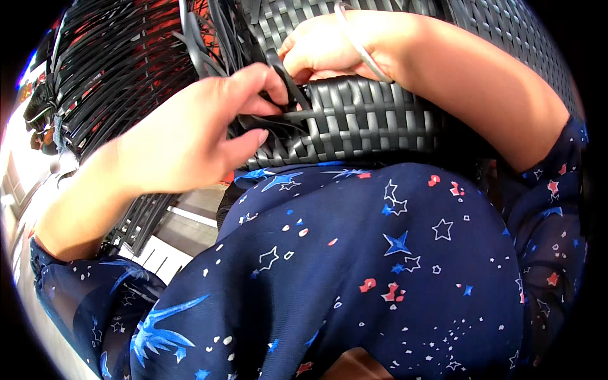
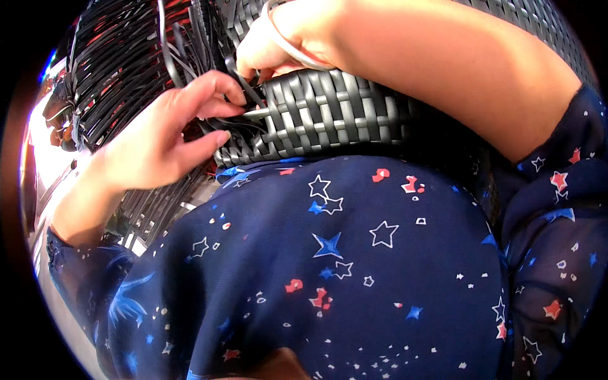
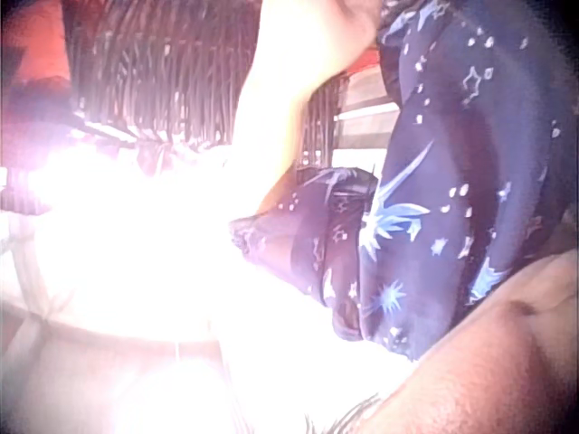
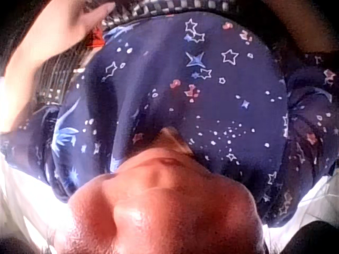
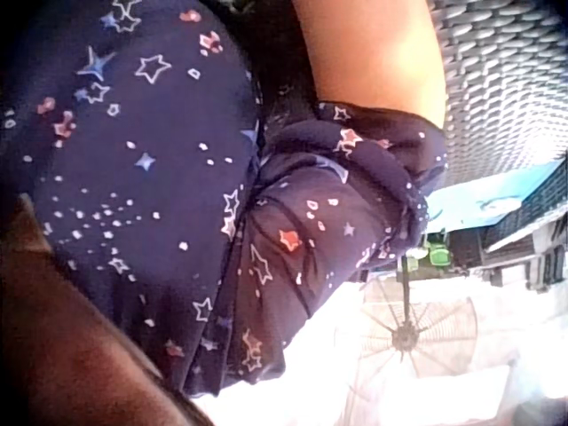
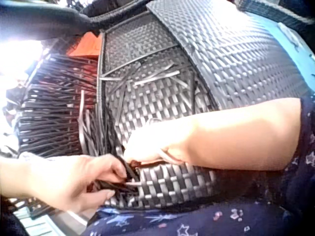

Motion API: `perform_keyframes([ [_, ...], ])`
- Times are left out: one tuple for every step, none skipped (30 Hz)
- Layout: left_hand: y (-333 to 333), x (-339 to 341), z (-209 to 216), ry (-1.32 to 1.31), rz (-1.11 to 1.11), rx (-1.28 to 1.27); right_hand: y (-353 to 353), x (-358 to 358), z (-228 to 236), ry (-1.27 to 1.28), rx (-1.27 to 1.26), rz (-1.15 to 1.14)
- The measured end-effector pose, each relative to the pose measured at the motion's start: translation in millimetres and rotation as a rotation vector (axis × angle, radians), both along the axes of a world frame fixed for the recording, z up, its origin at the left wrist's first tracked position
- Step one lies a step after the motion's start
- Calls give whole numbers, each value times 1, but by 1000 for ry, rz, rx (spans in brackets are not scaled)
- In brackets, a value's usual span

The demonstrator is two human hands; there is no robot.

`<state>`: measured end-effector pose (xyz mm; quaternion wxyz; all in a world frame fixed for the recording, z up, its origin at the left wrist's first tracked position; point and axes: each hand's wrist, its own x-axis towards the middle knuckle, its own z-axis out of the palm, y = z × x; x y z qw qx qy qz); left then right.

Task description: The person weaves black synthetic strips into a wicker chair frame. They use a staple gun to secure the woven material and pliers to pull the strips tight. The person also uses a knife to trim excess material and adjusts the weave by hand.

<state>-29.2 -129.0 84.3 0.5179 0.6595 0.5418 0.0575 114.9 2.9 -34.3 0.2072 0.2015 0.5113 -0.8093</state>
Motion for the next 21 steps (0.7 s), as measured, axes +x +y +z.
perform_keyframes([
  [1, -2, 1, 28, 78, -130, -1, -3, -1, -12, 5, 4],
  [1, -2, 2, -2, 130, -212, 0, -4, -1, -24, 8, 6],
  [-1, -2, 2, -14, 230, -300, -1, -4, 0, -91, -3, -29],
  [-3, -2, 4, -26, 330, -389, -1, -4, 1, -27, 12, -34],
  [-5, 0, 1, -96, 433, -425, -1, -3, 2, 37, 26, -40],
  [-7, 1, 1, -91, 437, -408, -1, -3, 2, 62, 21, -49],
  [-9, 2, 1, -88, 439, -391, 0, -2, 3, 87, 15, -58],
  [-10, 3, 1, -86, 443, -374, 0, -1, 2, 72, -13, -65],
  [-11, 3, 2, -87, 427, -362, 1, 0, 2, 75, -32, -71],
  [-11, 3, 3, -34, 431, -403, 1, 0, 1, 77, -51, -77],
  [-11, 3, 4, -3, 415, -411, 2, 0, 0, 97, -63, -81],
  [-9, 2, 5, 28, 400, -421, 2, -1, -1, 103, -58, -83],
  [-8, 2, 7, 23, 382, -406, 2, -3, -1, 110, -54, -85],
  [-7, 2, 8, 17, 363, -389, 0, -5, 0, 103, -32, -84],
  [-5, 3, 8, 8, 322, -361, -1, -8, 1, 73, 33, -75],
  [-3, 3, 9, -4, 350, -404, -3, -12, 3, 41, 95, -64],
  [-1, 3, 10, -19, 356, -429, -5, -17, 5, -12, 204, -45],
  [1, 4, 11, -16, 365, -459, -6, -21, 8, -78, 320, -35],
  [2, 5, 13, -69, 409, -486, -6, -22, 9, -129, 254, -65],
  [3, 7, 15, -104, 457, -515, -7, -23, 10, -190, 197, -105],
  [3, 9, 18, -107, 512, -551, -6, -21, 10, -165, 132, -115],
])
